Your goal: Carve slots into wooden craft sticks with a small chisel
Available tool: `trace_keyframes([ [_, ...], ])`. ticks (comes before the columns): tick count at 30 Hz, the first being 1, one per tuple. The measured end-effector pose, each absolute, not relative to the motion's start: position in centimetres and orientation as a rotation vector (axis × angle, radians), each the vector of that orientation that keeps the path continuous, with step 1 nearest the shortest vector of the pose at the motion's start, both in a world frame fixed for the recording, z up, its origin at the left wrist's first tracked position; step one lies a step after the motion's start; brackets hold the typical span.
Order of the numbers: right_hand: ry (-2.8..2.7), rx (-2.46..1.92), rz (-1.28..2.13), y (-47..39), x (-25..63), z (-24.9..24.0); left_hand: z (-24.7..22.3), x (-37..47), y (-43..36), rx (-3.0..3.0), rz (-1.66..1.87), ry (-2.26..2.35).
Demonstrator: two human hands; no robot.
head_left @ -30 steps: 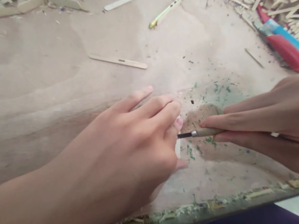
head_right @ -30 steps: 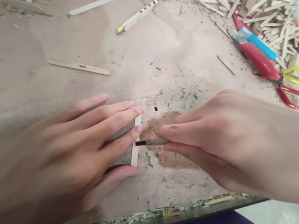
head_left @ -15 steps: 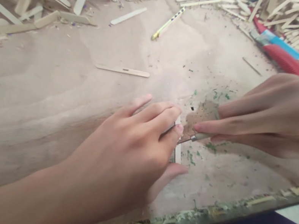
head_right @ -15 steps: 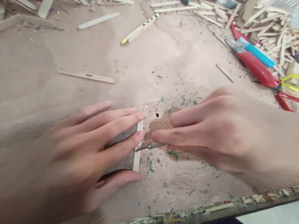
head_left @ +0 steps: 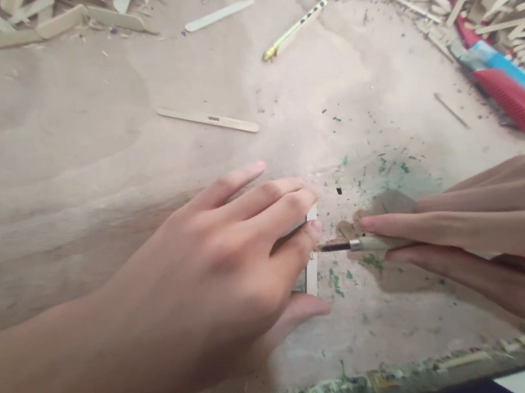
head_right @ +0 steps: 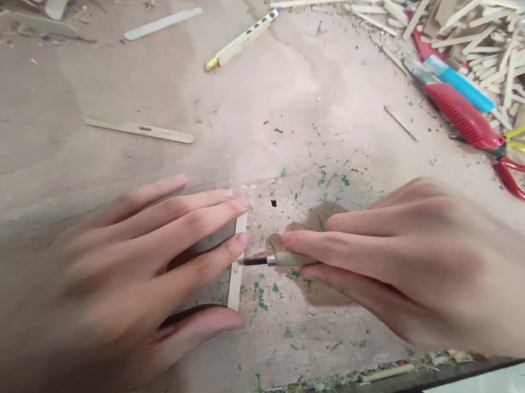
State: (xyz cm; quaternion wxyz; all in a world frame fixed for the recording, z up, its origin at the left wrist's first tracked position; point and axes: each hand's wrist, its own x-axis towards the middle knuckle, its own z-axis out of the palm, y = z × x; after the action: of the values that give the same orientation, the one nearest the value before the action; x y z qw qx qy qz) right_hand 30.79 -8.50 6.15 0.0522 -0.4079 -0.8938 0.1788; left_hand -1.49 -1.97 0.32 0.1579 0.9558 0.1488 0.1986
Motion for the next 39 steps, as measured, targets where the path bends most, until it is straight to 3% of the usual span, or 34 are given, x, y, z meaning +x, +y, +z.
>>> trace_keyframes([
  [14, -2.762, -0.933, 0.686, -7.1, 30.3, 5.1, 0.1, -1.5, -1.8, 2.742, 0.592, 0.433],
  [19, -2.647, -1.069, 0.616, -7.8, 30.7, 4.8, 0.1, -1.4, -2.0, 2.742, 0.603, 0.438],
  [26, -2.518, -1.207, 0.857, -8.8, 29.6, 5.3, -0.2, -1.6, -2.0, 2.732, 0.603, 0.43],
  [39, -2.51, -1.403, 0.906, -9.2, 27.2, 7.1, -0.3, -1.4, -1.8, 2.77, 0.656, 0.415],
])
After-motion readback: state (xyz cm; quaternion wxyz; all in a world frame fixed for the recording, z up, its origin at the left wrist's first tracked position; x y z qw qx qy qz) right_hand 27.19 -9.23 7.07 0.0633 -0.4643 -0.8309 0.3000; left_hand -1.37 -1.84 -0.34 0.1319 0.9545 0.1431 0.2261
